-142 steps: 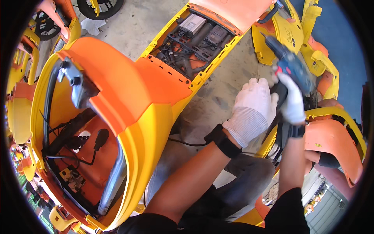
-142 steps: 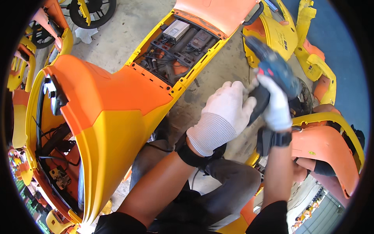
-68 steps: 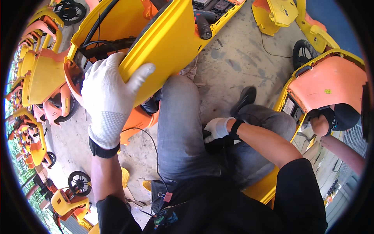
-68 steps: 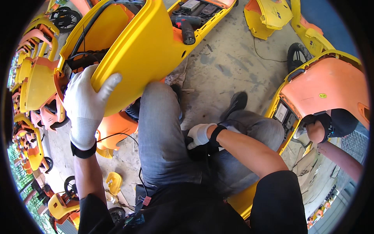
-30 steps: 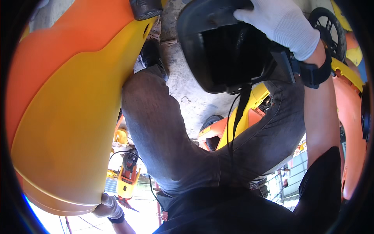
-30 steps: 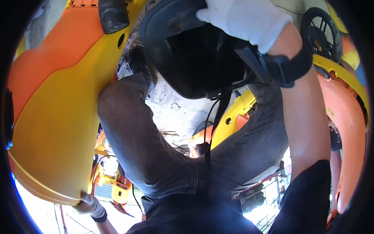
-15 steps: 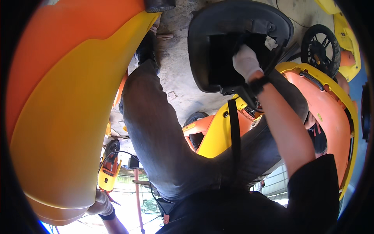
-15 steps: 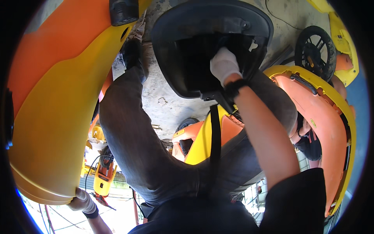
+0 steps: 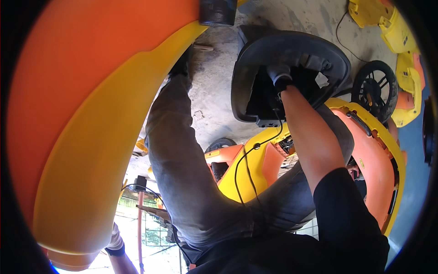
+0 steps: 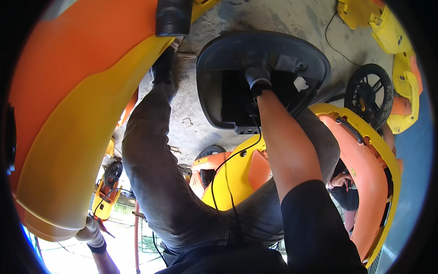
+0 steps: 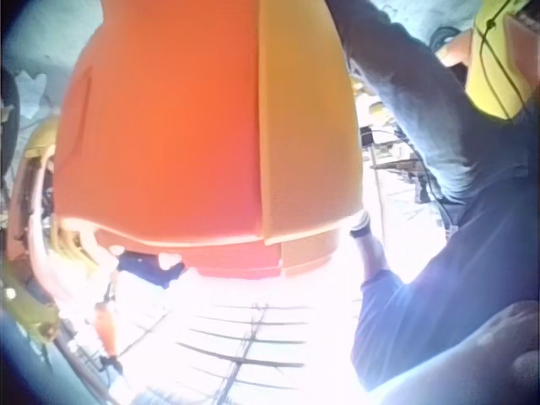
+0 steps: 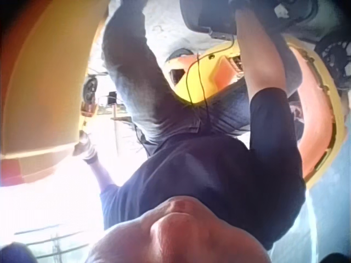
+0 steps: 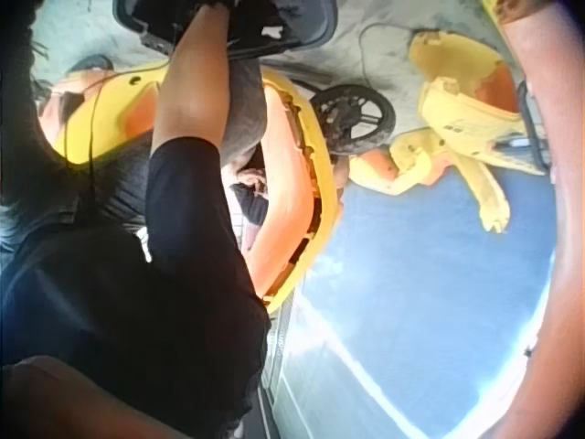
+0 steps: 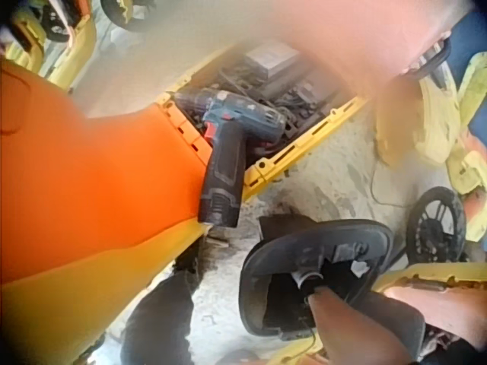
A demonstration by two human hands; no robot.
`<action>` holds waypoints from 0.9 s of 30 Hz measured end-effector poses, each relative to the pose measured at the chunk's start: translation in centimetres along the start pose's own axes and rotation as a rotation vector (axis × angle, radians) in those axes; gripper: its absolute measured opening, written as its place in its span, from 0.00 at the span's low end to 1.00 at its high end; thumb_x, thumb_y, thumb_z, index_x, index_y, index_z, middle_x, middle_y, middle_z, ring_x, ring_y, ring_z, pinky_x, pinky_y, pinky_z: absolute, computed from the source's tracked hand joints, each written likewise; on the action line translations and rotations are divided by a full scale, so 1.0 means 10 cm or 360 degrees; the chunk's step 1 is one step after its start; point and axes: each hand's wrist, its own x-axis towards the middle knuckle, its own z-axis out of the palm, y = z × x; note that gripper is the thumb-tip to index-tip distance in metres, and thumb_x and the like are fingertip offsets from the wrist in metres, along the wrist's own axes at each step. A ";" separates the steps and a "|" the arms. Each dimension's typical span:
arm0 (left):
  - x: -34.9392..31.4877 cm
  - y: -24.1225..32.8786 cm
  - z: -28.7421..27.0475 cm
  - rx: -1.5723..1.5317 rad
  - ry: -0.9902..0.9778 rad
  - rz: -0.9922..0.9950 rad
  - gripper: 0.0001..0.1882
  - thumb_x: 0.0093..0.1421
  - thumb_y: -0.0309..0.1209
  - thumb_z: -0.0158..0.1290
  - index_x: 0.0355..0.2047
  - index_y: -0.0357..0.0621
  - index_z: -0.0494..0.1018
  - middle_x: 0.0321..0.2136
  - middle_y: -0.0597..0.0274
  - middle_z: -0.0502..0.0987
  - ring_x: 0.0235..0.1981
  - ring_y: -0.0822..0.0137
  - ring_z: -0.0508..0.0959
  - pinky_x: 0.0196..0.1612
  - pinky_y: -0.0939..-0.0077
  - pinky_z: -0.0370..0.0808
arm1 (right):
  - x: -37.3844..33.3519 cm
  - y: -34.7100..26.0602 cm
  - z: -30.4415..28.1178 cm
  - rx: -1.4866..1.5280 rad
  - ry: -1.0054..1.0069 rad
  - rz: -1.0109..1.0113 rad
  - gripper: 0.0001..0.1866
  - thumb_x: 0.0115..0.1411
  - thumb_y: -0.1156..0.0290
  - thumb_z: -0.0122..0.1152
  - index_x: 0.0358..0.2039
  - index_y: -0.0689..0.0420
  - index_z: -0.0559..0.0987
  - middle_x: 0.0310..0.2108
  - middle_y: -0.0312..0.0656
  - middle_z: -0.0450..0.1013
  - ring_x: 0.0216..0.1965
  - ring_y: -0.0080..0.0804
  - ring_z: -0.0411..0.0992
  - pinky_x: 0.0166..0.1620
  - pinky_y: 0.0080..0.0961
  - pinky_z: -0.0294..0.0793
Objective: The person uses a cordless drill to fasten screws into the yellow and orange plastic body panels of a small vehicle. They repeatedly position the panels, align screw holes, and drive screws to secure the components together.
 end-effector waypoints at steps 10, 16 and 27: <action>0.58 1.17 -0.66 -0.0665 -0.1082 0.0350 0.25 0.58 0.27 0.48 0.56 0.31 0.63 0.47 0.44 0.72 0.44 0.46 0.74 0.47 0.55 0.73 | 0.63 0.27 0.76 -0.0126 0.0518 -0.0109 0.27 0.70 0.50 0.38 0.60 0.49 0.72 0.63 0.47 0.67 0.66 0.47 0.60 0.68 0.53 0.49; 1.04 2.48 0.73 -0.1155 -0.1360 0.0214 0.29 0.55 0.32 0.61 0.54 0.28 0.66 0.51 0.34 0.71 0.52 0.41 0.72 0.55 0.55 0.71 | 0.58 0.16 0.96 -0.0088 0.0804 -0.0167 0.22 0.67 0.56 0.44 0.56 0.51 0.75 0.59 0.47 0.70 0.63 0.48 0.64 0.65 0.47 0.58; 1.46 3.04 2.06 -0.1615 -0.1150 -0.0106 0.32 0.58 0.41 0.62 0.57 0.37 0.66 0.45 0.41 0.79 0.48 0.46 0.80 0.51 0.63 0.76 | 0.36 0.09 0.88 0.0128 0.1031 -0.0232 0.20 0.66 0.59 0.48 0.54 0.52 0.77 0.56 0.47 0.73 0.61 0.48 0.67 0.63 0.42 0.64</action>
